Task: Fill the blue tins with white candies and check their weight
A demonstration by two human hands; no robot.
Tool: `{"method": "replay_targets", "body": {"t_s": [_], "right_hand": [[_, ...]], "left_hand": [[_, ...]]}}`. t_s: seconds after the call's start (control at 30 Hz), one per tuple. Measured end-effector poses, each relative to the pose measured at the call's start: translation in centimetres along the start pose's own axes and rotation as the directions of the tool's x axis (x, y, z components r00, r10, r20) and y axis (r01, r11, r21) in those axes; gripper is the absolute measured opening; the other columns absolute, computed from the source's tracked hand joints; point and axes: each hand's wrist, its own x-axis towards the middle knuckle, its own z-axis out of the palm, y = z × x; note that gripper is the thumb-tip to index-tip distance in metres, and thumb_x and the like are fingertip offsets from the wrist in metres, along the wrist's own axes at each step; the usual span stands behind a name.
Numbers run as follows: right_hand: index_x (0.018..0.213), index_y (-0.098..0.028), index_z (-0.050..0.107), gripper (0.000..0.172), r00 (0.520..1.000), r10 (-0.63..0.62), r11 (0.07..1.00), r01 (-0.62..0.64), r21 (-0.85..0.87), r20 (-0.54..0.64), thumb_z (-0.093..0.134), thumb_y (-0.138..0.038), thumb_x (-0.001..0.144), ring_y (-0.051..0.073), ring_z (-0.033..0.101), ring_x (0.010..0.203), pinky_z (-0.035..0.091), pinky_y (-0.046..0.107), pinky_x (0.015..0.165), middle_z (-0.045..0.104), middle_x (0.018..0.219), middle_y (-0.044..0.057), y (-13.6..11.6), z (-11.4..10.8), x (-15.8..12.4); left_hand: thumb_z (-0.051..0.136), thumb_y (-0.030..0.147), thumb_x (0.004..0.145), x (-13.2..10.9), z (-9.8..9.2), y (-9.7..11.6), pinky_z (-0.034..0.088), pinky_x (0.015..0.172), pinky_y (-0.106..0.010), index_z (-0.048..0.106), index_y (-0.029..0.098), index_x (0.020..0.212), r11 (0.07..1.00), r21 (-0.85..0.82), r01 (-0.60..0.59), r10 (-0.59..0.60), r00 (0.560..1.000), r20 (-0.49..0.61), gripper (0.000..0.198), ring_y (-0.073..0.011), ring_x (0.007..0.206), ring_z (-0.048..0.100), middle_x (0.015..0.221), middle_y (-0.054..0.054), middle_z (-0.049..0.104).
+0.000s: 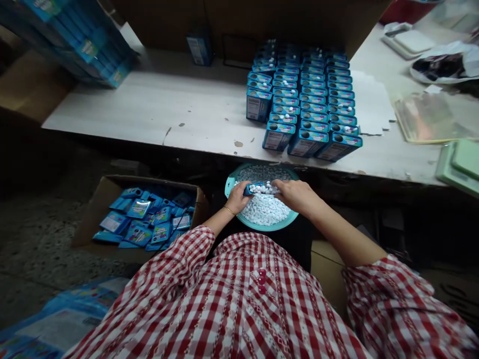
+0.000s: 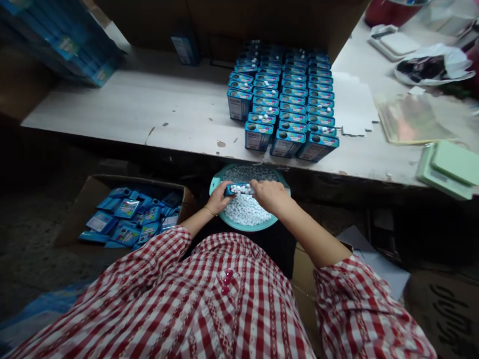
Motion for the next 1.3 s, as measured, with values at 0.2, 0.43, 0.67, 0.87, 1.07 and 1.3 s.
{"method": "replay_targets", "body": {"t_s": [0.2, 0.43, 0.67, 0.87, 1.07, 1.3], "right_hand": [[0.104, -0.016, 0.055, 0.024, 0.999, -0.052, 0.993, 0.051, -0.108, -0.013, 0.036, -0.019, 0.09, 0.025, 0.065, 0.085, 0.044, 0.03, 0.067, 0.067, 0.093, 0.014, -2.2, -1.2, 0.3], [0.102, -0.014, 0.057, 0.028, 0.997, -0.063, 0.989, 0.057, -0.133, -0.038, 0.031, -0.015, 0.09, 0.024, 0.063, 0.085, 0.042, 0.028, 0.064, 0.065, 0.094, 0.014, -2.3, -1.6, -0.4], [0.1, -0.015, 0.059, 0.029, 0.995, -0.09, 0.986, 0.083, -0.143, -0.043, 0.032, -0.014, 0.089, 0.024, 0.063, 0.085, 0.038, 0.028, 0.062, 0.065, 0.093, 0.014, -1.9, -1.9, -0.4], [0.099, -0.016, 0.059, 0.028, 0.995, -0.073, 0.989, 0.064, -0.133, -0.066, 0.033, -0.013, 0.089, 0.021, 0.061, 0.083, 0.036, 0.026, 0.06, 0.064, 0.092, 0.013, -1.8, -3.0, -1.4], [0.114, -0.022, 0.054, 0.027, 0.991, 0.101, 0.995, -0.101, 0.003, -0.092, 0.046, -0.031, 0.089, 0.019, 0.06, 0.092, 0.039, 0.025, 0.064, 0.063, 0.11, 0.009, 3.5, 2.5, -2.4], [0.115, -0.018, 0.053, 0.029, 0.98, 0.194, 0.932, -0.199, 0.303, 0.048, 0.039, -0.025, 0.092, 0.021, 0.059, 0.099, 0.042, 0.028, 0.076, 0.063, 0.111, 0.012, 1.9, 14.8, 2.0]], "left_hand": [[0.058, 0.019, 0.07, 0.1, 0.1, -0.4, 0.042, 0.089, -0.038, 0.054, 0.018, 0.108, 0.998, 0.053, -0.043, 0.042, 0.999, 0.022, 0.039, -0.0237, 0.098, 0.056, 0.104, -0.009, 0.06], [0.058, 0.021, 0.072, 0.3, 0.0, -0.7, 0.043, 0.089, -0.037, 0.052, 0.016, 0.109, 0.994, 0.057, -0.097, 0.095, 0.995, 0.033, 0.037, -0.0226, 0.099, 0.055, 0.106, -0.009, 0.059], [0.061, 0.021, 0.072, 0.6, -0.1, -0.4, 0.043, 0.088, -0.035, 0.051, 0.017, 0.108, 0.994, 0.003, -0.105, 0.105, 0.994, 0.029, 0.037, -0.0206, 0.097, 0.055, 0.104, -0.008, 0.059], [0.063, 0.024, 0.07, 0.8, -0.3, -0.3, 0.044, 0.086, -0.033, 0.052, 0.018, 0.105, 0.997, -0.08, -0.014, 0.016, 1.0, 0.019, 0.037, -0.0191, 0.093, 0.056, 0.1, -0.006, 0.059], [0.068, 0.031, 0.066, 0.2, -1.3, -1.3, 0.044, 0.084, -0.031, 0.05, 0.019, 0.104, 0.936, -0.307, 0.171, -0.207, 0.974, -0.09, 0.044, -0.0163, 0.084, 0.056, 0.091, -0.001, 0.058], [0.078, 0.037, 0.054, -0.8, 1.3, -3.0, 0.046, 0.084, -0.036, 0.042, 0.022, 0.104, 0.482, -0.768, 0.421, -0.547, 0.829, 0.111, 0.063, -0.0158, 0.085, 0.058, 0.093, 0.0, 0.057]]}}
